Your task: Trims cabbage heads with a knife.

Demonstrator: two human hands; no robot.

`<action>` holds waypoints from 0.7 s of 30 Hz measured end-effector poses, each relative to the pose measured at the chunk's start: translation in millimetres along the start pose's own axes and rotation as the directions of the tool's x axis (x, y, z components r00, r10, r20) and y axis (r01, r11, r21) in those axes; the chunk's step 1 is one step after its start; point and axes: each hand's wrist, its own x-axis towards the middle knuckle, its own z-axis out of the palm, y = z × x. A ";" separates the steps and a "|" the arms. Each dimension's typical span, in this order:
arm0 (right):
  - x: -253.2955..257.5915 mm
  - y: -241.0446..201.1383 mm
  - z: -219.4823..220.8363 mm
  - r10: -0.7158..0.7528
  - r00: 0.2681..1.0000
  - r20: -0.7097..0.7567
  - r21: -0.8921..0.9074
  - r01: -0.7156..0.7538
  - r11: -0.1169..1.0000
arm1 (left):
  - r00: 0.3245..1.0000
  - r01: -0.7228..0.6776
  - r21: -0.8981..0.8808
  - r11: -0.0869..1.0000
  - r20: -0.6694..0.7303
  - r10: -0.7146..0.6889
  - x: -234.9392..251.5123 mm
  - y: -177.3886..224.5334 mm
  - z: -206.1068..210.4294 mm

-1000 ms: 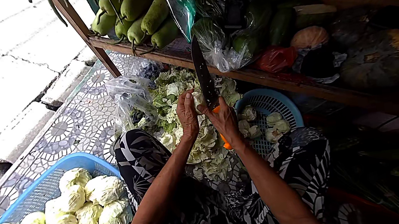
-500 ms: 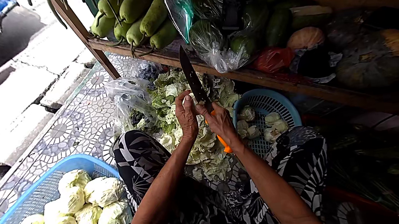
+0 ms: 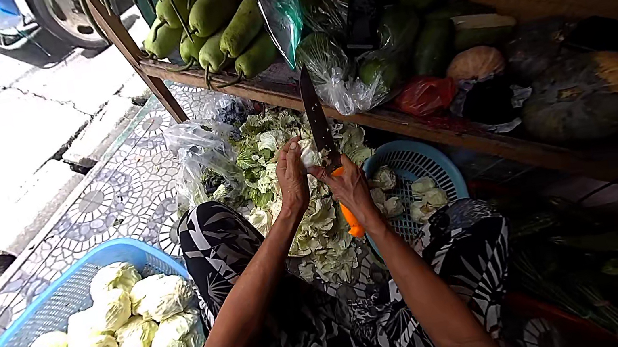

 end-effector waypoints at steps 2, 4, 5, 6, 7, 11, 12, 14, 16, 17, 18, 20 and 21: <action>-1.4 -5.7 4.1 0.044 0.999 -0.006 0.064 -0.044 0.997 | 0.995 -0.101 -0.010 0.995 -0.021 0.100 0.1 -3.2 1.3; -1.6 -10.3 6.2 0.074 0.997 -0.012 0.124 -0.072 0.990 | 0.983 -0.180 0.008 0.984 -0.031 0.180 0.3 -8.8 -0.1; -1.7 -12.0 6.9 0.081 0.997 -0.012 0.150 -0.078 0.986 | 0.975 -0.218 0.027 0.976 -0.031 0.219 0.7 -12.0 -1.7; -1.7 -13.2 7.3 0.085 0.996 -0.013 0.175 -0.081 0.981 | 0.967 -0.253 0.048 0.966 -0.026 0.254 1.0 -14.7 -3.2; -1.6 -13.8 7.7 0.086 0.996 -0.020 0.189 -0.081 0.979 | 0.958 -0.284 0.065 0.957 -0.018 0.286 1.0 -16.4 -4.5; -0.3 -13.6 7.4 0.078 0.997 -0.027 0.145 -0.073 0.987 | 0.930 -0.364 0.137 0.921 -0.004 0.368 1.0 -16.9 -6.0; -0.2 -13.5 7.1 0.066 0.998 -0.023 0.126 -0.062 0.990 | 0.925 -0.375 0.154 0.914 0.002 0.379 1.0 -16.7 -6.4; -0.5 -11.6 6.7 0.032 0.999 -0.013 0.108 -0.030 0.994 | 0.914 -0.402 0.164 0.901 0.018 0.405 1.4 -16.8 -7.0; -1.1 -9.5 5.2 0.014 1.000 -0.003 0.113 -0.013 0.994 | 0.905 -0.423 0.169 0.890 0.035 0.424 1.7 -17.1 -6.9; -1.7 -9.0 4.3 0.011 1.000 0.004 0.124 -0.012 0.992 | 0.901 -0.433 0.175 0.884 0.040 0.433 2.1 -17.4 -7.0; -2.5 -8.7 3.6 0.012 1.000 0.016 0.142 -0.014 0.990 | 0.894 -0.447 0.178 0.877 0.046 0.446 2.2 -17.6 -6.9; -4.2 -9.1 2.4 0.015 0.999 0.048 0.195 -0.024 0.981 | 0.883 -0.467 0.188 0.864 0.054 0.466 2.3 -18.1 -7.3; -5.0 -9.2 2.4 0.017 0.998 0.063 0.225 -0.030 0.974 | 0.882 -0.469 0.190 0.862 0.054 0.468 2.3 -18.8 -7.9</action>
